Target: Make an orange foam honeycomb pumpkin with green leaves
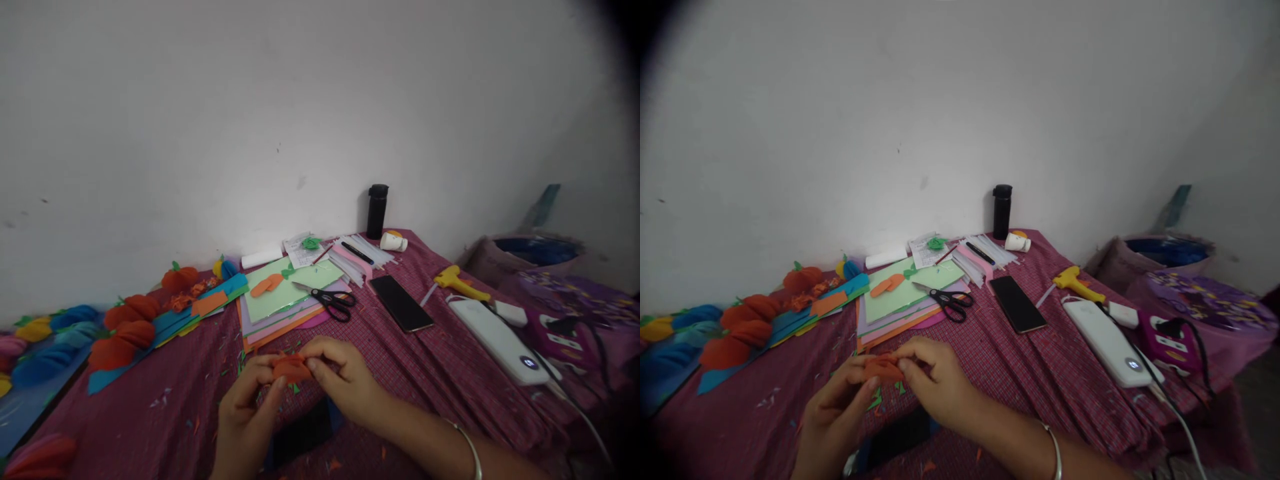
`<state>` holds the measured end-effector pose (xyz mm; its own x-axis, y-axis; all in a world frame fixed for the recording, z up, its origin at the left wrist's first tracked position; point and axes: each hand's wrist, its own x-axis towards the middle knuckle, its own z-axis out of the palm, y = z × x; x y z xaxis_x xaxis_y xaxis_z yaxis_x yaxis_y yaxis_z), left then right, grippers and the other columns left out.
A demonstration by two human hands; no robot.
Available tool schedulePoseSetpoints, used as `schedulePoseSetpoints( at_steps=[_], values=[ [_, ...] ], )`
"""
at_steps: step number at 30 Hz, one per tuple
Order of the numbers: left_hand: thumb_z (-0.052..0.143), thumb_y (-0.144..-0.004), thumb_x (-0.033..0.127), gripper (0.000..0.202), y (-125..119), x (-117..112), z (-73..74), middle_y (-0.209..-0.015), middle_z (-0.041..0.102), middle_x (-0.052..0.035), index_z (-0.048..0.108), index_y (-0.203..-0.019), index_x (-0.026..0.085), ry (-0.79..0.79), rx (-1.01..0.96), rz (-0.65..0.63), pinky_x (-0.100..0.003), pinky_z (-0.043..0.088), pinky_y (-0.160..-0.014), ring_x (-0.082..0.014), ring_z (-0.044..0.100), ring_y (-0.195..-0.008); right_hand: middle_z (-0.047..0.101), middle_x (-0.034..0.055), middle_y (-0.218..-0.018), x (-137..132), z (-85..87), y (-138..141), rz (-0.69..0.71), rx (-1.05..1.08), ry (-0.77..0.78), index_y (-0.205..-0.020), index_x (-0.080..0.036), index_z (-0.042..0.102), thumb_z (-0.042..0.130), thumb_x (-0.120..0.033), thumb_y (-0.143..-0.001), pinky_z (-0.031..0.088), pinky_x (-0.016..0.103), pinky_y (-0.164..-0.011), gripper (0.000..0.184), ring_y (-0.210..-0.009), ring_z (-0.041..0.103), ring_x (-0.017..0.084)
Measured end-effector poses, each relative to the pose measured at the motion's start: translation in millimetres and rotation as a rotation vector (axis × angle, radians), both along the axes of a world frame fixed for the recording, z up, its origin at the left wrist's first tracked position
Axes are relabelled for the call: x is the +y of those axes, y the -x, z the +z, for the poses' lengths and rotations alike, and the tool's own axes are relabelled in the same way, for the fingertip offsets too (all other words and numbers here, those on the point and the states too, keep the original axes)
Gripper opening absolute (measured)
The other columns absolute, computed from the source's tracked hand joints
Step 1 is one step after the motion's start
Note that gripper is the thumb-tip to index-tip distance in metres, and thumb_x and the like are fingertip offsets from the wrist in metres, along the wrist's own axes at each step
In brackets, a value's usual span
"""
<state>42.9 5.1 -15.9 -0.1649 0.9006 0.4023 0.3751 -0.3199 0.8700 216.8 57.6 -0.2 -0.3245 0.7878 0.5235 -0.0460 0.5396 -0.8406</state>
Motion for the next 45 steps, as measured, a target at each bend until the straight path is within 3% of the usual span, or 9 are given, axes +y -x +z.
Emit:
schedulePoseSetpoints(
  at_steps=[11,17,37,45],
  values=[
    [0.069,-0.08,0.033,0.021,-7,-2,9.1,-0.086,0.067,-0.0039,0.063,-0.065,0.019,0.022,-0.077,0.039,-0.025,0.051,-0.07,-0.0182,0.064,-0.079,0.065,0.0032,-0.079,-1,-1.4,-3,0.048,-0.013,0.005,-0.088,-0.017,0.066,0.047,-0.022,-0.093,0.046,0.025,-0.069,0.021,-0.075,0.06,0.015],
    [0.068,-0.081,0.034,0.024,-4,0,7.1,-0.084,0.068,-0.0052,0.063,-0.064,0.019,0.017,-0.01,0.028,-0.024,0.052,-0.067,-0.0184,0.065,-0.076,0.064,0.003,-0.078,0,-1.8,-3,0.04,-0.017,-0.01,-0.085,-0.018,0.065,0.047,-0.022,-0.092,0.046,0.026,-0.069,0.02,-0.074,0.06,0.015],
    [0.067,-0.082,0.027,0.016,3,-3,7.3,-0.089,0.069,-0.006,0.066,-0.068,0.019,-0.024,0.027,0.039,-0.026,0.051,-0.073,-0.0198,0.066,-0.083,0.065,0.0033,-0.081,3,-0.8,-4,0.04,-0.02,0.062,-0.091,-0.017,0.066,0.044,-0.026,-0.095,0.045,0.025,-0.069,0.024,-0.075,0.059,0.015],
    [0.071,-0.079,0.032,0.017,4,0,5.9,-0.077,0.071,-0.0032,0.071,-0.069,0.019,0.15,-0.229,-0.108,-0.026,0.051,-0.074,-0.0187,0.065,-0.075,0.067,0.0037,-0.083,10,-1.5,-3,0.101,0.114,0.208,-0.093,-0.017,0.067,0.045,-0.03,-0.097,0.048,0.026,-0.071,0.026,-0.078,0.061,0.015]
  ],
)
